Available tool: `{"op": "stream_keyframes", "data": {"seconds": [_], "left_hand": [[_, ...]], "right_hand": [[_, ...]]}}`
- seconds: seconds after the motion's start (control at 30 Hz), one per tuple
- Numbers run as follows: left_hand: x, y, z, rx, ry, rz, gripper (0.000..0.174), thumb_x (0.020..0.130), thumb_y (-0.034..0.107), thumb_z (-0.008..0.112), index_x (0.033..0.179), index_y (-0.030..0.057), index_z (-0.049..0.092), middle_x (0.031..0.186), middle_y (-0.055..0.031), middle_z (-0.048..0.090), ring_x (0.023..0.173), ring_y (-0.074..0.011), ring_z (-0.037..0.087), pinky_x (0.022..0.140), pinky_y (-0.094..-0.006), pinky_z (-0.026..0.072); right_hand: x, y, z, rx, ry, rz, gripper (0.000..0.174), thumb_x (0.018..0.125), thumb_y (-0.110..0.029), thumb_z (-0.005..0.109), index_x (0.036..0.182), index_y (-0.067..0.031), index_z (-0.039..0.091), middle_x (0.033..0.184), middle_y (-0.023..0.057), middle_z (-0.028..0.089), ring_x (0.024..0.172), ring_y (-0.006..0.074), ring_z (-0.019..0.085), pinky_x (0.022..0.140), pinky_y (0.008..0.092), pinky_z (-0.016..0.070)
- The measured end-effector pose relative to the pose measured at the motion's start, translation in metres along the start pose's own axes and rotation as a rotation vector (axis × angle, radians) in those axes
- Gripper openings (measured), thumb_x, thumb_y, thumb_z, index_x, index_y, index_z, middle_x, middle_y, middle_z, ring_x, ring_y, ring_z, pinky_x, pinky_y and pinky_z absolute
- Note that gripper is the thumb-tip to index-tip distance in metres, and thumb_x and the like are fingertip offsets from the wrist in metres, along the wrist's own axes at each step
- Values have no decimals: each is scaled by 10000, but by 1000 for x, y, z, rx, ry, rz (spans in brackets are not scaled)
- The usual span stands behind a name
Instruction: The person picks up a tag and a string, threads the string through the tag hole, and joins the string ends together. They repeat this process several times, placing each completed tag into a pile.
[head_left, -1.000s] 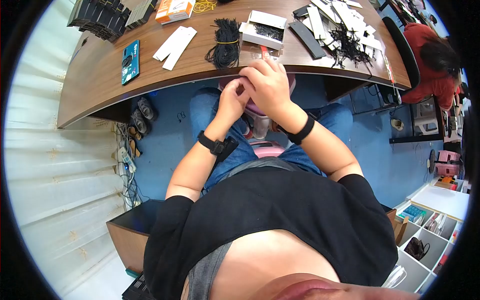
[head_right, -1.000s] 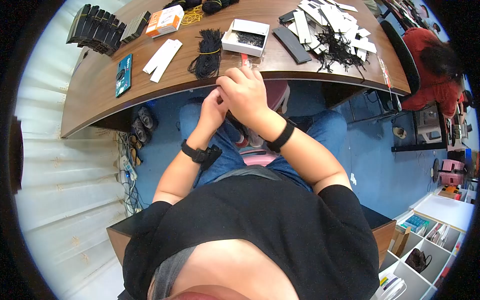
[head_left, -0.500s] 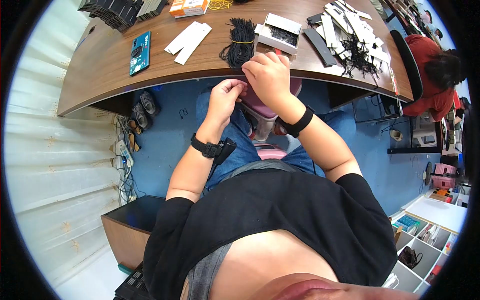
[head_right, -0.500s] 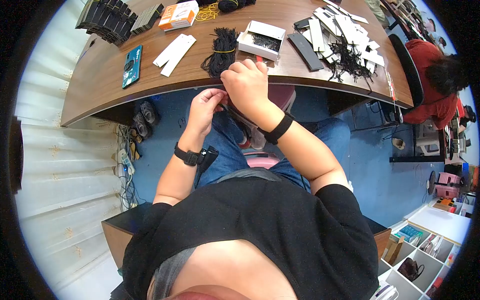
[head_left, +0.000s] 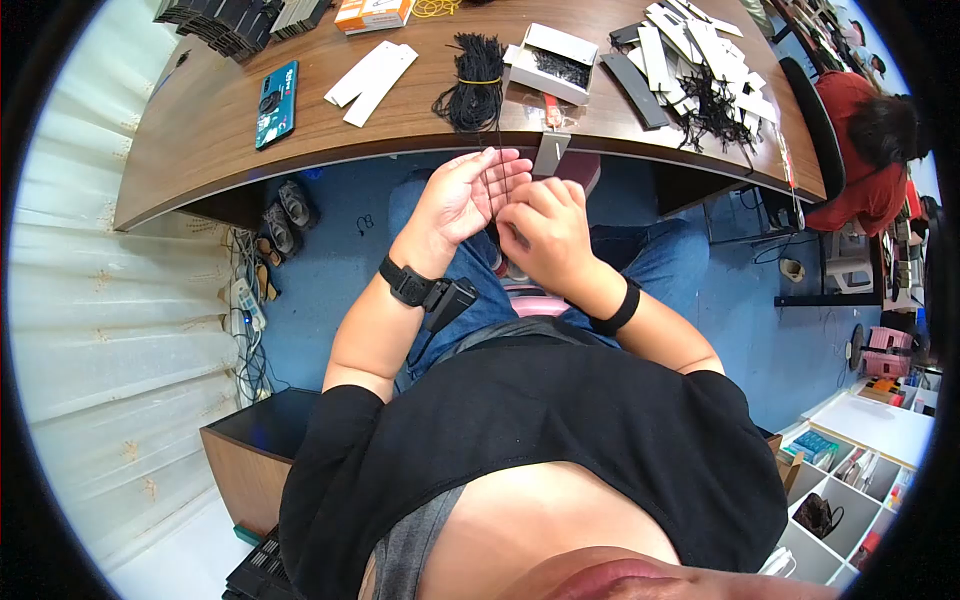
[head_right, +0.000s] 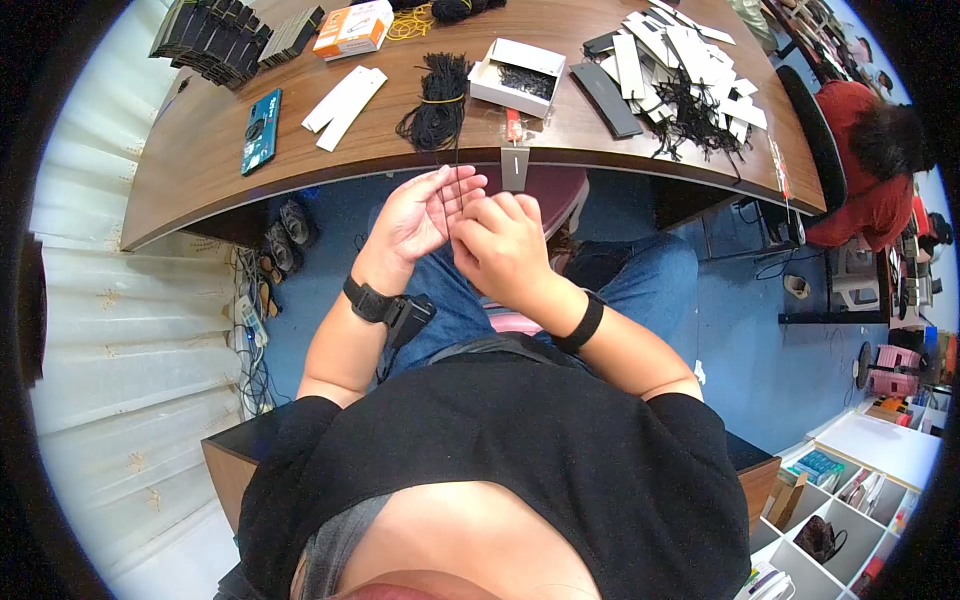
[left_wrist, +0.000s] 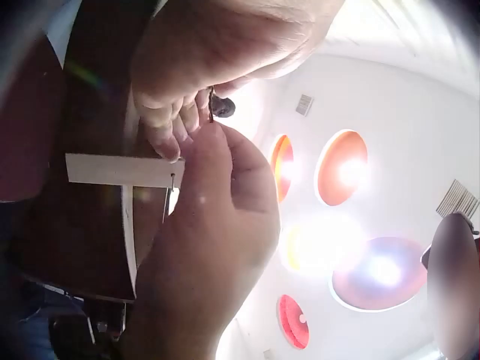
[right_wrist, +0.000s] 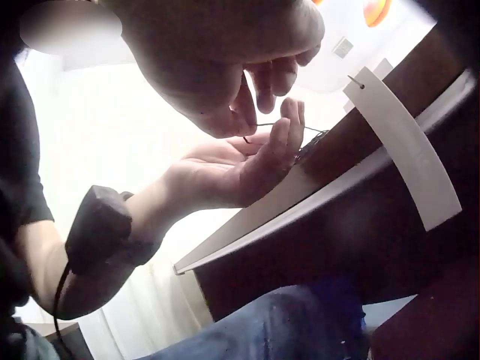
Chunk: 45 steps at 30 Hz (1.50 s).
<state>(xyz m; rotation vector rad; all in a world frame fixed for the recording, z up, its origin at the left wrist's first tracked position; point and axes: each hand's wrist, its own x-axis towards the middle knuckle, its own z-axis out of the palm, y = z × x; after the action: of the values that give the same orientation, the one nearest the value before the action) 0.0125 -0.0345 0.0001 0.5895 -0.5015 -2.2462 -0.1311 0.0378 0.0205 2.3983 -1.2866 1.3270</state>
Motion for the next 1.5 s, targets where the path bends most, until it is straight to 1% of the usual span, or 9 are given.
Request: {"op": "stream_keyframes", "data": {"seconds": [0.43,0.63,0.87,1.0,1.1,1.17,1.2,1.3,1.5], "left_hand": [[3,-28,4,-14,20,-38,307,975,229,412,1113,-10,547,990,-136,636,853,-212,640,742,-319,542],[3,-29,11,-29,86,-61,238,965,213,452,1045,21,566,760,-9,561,569,-74,465,481,-194,394],[-2,-28,23,132,65,5,221,967,228,446,901,44,549,585,62,338,461,-30,269,386,-171,220],[-6,-22,32,313,108,66,221,966,215,451,883,34,548,560,79,301,447,-24,241,384,-177,189],[-9,-21,35,461,72,143,234,962,219,461,881,18,549,544,84,286,442,-23,226,393,-183,178],[-11,-21,41,504,69,158,246,958,223,472,874,8,556,539,85,301,444,-18,228,399,-184,178],[-12,-22,43,526,56,167,246,957,223,473,873,8,558,541,85,306,445,-16,231,400,-183,180],[-13,-22,47,598,23,212,246,956,225,475,874,12,565,546,88,322,450,-11,239,403,-181,184],[-16,-25,42,595,-11,244,247,957,236,477,901,17,577,556,94,333,457,-6,241,409,-178,183]], "right_hand": [[-47,-2,-14,228,-235,147,215,608,-120,770,742,-123,602,797,5,555,773,182,543,708,328,363],[-52,-1,-17,249,-245,197,196,619,-120,770,730,-118,609,802,7,564,770,186,544,704,329,365],[-50,3,-18,294,-284,199,148,659,-147,734,715,-104,603,758,24,564,750,217,557,657,356,383],[-4,35,-47,585,-552,279,97,730,-87,684,787,-31,630,733,91,592,694,249,584,647,338,472],[49,78,-68,426,-331,494,106,809,-115,637,829,-11,651,761,91,631,689,191,604,640,294,477],[73,126,-56,128,-139,336,161,829,-180,627,872,-31,674,794,109,647,694,201,612,618,290,471],[84,139,-50,42,-176,408,169,806,-206,638,876,-60,687,799,105,651,726,215,616,660,302,469],[92,163,-23,-341,-279,250,150,765,-226,656,856,-118,705,810,74,649,816,221,602,773,346,445],[103,150,-4,-582,-347,355,94,743,-246,663,811,-203,711,849,13,643,944,227,554,853,419,373]]}}
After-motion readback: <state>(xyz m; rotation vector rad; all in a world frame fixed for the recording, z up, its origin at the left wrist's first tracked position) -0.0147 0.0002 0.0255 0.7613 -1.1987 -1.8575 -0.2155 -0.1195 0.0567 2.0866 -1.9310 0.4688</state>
